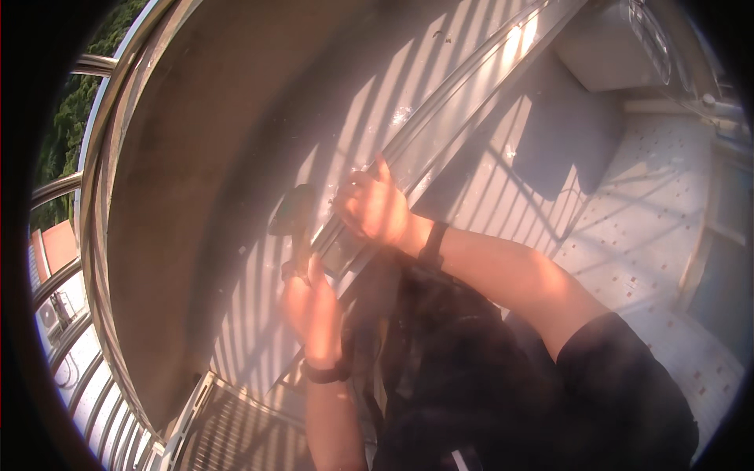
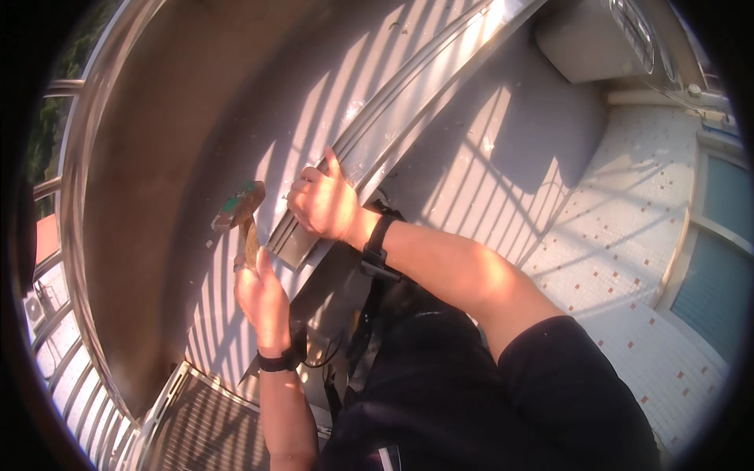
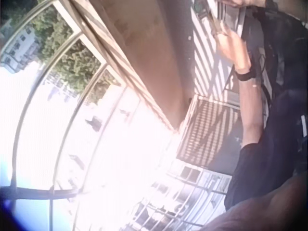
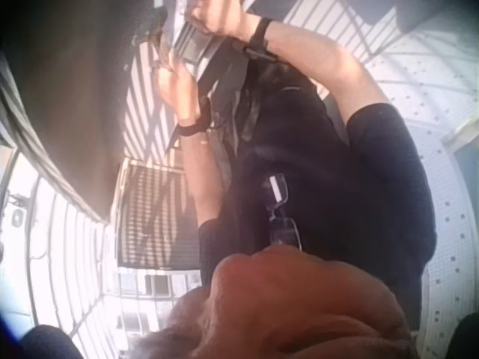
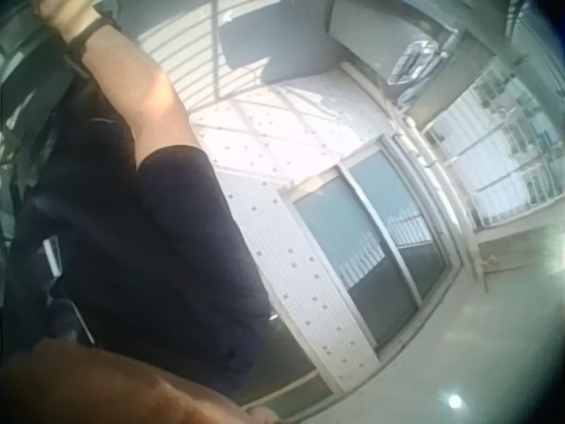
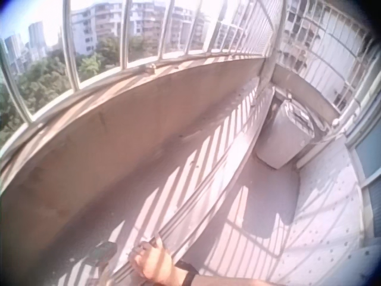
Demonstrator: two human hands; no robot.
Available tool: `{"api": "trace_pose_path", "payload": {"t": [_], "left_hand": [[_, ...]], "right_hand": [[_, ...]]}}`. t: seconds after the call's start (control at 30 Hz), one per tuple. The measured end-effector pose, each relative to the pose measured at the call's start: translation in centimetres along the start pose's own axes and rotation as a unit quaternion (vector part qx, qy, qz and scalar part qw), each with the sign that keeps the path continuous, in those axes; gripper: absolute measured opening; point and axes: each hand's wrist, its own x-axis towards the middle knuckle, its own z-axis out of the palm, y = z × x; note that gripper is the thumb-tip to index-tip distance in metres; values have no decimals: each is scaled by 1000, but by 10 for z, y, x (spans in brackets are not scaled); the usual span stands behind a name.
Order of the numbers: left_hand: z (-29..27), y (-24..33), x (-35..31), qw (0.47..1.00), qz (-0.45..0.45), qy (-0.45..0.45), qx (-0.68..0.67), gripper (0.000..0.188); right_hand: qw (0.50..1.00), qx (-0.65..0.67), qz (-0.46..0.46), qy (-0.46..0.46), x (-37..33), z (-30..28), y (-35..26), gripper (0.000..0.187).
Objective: The person uses a hammer to strike a metal track on a balcony, removes the long metal piece by hand, and carries it inside a workshop where they place it on a green protective sheet. They then use a power drill to remove fasteners from another metal frame section on a table.
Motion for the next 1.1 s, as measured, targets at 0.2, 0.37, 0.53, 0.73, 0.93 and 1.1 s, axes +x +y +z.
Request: {"api": "trace_pose_path", "payload": {"t": [0.2, 0.37, 0.53, 0.73, 0.93, 1.1], "left_hand": [[-10, -51, -1, 995, -32, 6, -95, 38], [-9, -77, -9, 981, -49, -31, -184, 37], [13, -86, -23, 979, -19, -13, -203, 35], [11, -67, -21, 994, -10, -20, -107, 32], [18, -53, -11, 993, -49, -33, -104, 41], [23, -55, -8, 997, -22, -49, -54, 35]], "right_hand": [[988, 126, 45, 80, -3, -3, 11, 19], [976, 194, 51, 79, 24, -14, 32, 17], [997, 77, 3, 12, 23, 7, 24, 25], [992, 114, -49, -35, 14, 10, 27, 32], [988, 133, -69, -44, 12, 15, 33, 34], [984, 154, -79, -33, 14, 5, 34, 30]]}}
